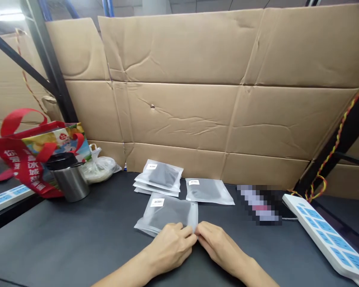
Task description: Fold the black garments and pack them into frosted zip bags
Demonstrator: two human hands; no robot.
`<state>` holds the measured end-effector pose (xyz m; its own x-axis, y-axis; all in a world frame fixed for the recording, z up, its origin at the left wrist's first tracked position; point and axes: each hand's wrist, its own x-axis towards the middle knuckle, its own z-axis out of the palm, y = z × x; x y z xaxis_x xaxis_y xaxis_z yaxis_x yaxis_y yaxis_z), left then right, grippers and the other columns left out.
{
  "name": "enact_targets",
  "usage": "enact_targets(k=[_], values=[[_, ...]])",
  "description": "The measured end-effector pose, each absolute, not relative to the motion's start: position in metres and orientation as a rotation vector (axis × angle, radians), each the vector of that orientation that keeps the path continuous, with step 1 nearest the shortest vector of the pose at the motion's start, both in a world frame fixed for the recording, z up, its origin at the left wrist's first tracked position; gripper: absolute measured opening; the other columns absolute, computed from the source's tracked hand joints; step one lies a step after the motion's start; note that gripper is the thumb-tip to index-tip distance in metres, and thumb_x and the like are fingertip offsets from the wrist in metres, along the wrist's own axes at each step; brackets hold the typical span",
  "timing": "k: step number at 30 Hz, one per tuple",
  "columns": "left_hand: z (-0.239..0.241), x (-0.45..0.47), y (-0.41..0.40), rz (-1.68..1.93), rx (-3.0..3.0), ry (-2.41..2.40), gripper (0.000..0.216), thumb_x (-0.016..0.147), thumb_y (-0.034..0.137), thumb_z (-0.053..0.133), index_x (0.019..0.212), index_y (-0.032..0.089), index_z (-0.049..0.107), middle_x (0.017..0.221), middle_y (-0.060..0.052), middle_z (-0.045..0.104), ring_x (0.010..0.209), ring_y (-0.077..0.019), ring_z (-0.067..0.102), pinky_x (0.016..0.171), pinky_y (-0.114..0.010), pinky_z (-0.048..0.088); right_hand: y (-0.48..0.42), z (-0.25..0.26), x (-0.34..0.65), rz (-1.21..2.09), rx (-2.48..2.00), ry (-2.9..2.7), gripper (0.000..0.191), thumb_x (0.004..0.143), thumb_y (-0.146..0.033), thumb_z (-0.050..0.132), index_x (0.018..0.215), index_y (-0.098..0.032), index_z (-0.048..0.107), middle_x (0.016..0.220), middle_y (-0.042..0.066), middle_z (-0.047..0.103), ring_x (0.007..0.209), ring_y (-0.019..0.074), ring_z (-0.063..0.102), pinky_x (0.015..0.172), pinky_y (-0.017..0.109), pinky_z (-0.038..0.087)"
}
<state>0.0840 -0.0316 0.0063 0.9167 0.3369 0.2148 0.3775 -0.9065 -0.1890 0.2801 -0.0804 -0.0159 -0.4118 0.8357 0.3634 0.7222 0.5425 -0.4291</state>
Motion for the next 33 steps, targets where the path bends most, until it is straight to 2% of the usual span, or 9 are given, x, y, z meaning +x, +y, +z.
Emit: enact_targets(k=[4,11,18,23,26,27,29,31,33], values=[[0.005,0.085,-0.034,-0.37,-2.841,-0.635,0.009,0.096,0.028,0.045,0.098,0.02,0.05,0.086,0.0,0.06,0.068,-0.0175,0.059,0.056,-0.028,0.041,-0.079,-0.021,0.279,0.327,-1.291,-2.144,0.013,0.092,-0.012,0.046,0.084,-0.022,0.048,0.082,-0.001,0.059,0.073,0.0142,0.057,0.067,0.025,0.043],[0.005,0.088,-0.03,-0.287,-2.842,-0.462,0.012,0.089,0.009,0.045,0.093,0.019,0.05,0.087,-0.001,0.06,0.067,-0.0167,0.057,0.059,-0.028,0.043,-0.083,-0.016,0.288,0.315,-1.294,-2.173,0.018,0.096,-0.016,0.039,0.081,-0.022,0.046,0.08,-0.001,0.053,0.071,0.0142,0.052,0.067,0.025,0.043],[0.012,0.001,-0.02,-0.221,-2.824,-0.558,0.024,0.088,0.004,0.037,0.1,0.02,0.05,0.09,-0.004,0.062,0.071,-0.019,0.056,0.065,-0.031,0.044,-0.083,-0.007,0.3,0.324,-1.349,-2.167,0.02,0.098,-0.019,0.033,0.083,-0.024,0.045,0.085,0.0,0.053,0.073,0.0141,0.054,0.069,0.026,0.044],[0.013,-0.037,-0.028,-0.215,-2.852,-0.705,0.022,0.093,0.009,0.036,0.09,0.022,0.054,0.083,-0.003,0.061,0.068,-0.0184,0.056,0.064,-0.03,0.043,-0.085,-0.002,0.306,0.306,-1.381,-2.163,0.018,0.097,-0.019,0.035,0.086,-0.024,0.048,0.089,0.001,0.058,0.077,0.0151,0.058,0.071,0.028,0.049],[0.021,-0.033,-0.026,-0.306,-2.896,-0.798,0.016,0.095,0.023,0.044,0.099,0.023,0.059,0.095,-0.004,0.065,0.081,-0.0204,0.06,0.074,-0.032,0.047,-0.086,0.003,0.303,0.143,-1.42,-2.195,0.011,0.089,-0.016,0.045,0.093,-0.023,0.053,0.11,0.006,0.06,0.1,0.0209,0.059,0.086,0.037,0.05],[0.024,-0.028,-0.023,-0.361,-2.902,-0.824,0.021,0.095,0.027,0.046,0.111,0.024,0.058,0.108,-0.005,0.065,0.093,-0.0223,0.06,0.082,-0.034,0.048,-0.086,0.005,0.298,0.053,-1.413,-2.222,0.02,0.085,-0.015,0.048,0.103,-0.022,0.054,0.123,0.009,0.057,0.112,0.0241,0.054,0.094,0.041,0.047],[0.027,-0.017,-0.012,-0.438,-2.922,-0.836,0.041,0.097,0.031,0.045,0.137,0.027,0.042,0.137,-0.005,0.052,0.122,-0.0251,0.049,0.103,-0.041,0.04,-0.081,0.005,0.284,-0.115,-1.346,-2.32,0.051,0.078,-0.012,0.051,0.128,-0.019,0.046,0.144,0.012,0.042,0.132,0.0279,0.039,0.107,0.046,0.036],[0.025,-0.006,0.0,-0.44,-2.97,-0.8,0.049,0.1,0.028,0.038,0.147,0.031,0.025,0.15,-0.001,0.036,0.137,-0.0234,0.033,0.113,-0.046,0.028,-0.073,0.0,0.263,-0.22,-1.266,-2.432,0.072,0.078,-0.011,0.052,0.145,-0.017,0.028,0.152,0.012,0.03,0.139,0.0281,0.028,0.113,0.047,0.029],[0.019,0.001,0.008,-0.426,-3.035,-0.772,0.05,0.101,0.026,0.034,0.149,0.032,0.019,0.153,0.001,0.031,0.139,-0.0208,0.029,0.115,-0.046,0.024,-0.062,-0.011,0.24,-0.278,-1.281,-2.448,0.077,0.08,-0.016,0.056,0.148,-0.014,0.02,0.153,0.015,0.028,0.14,0.031,0.025,0.113,0.048,0.029]])
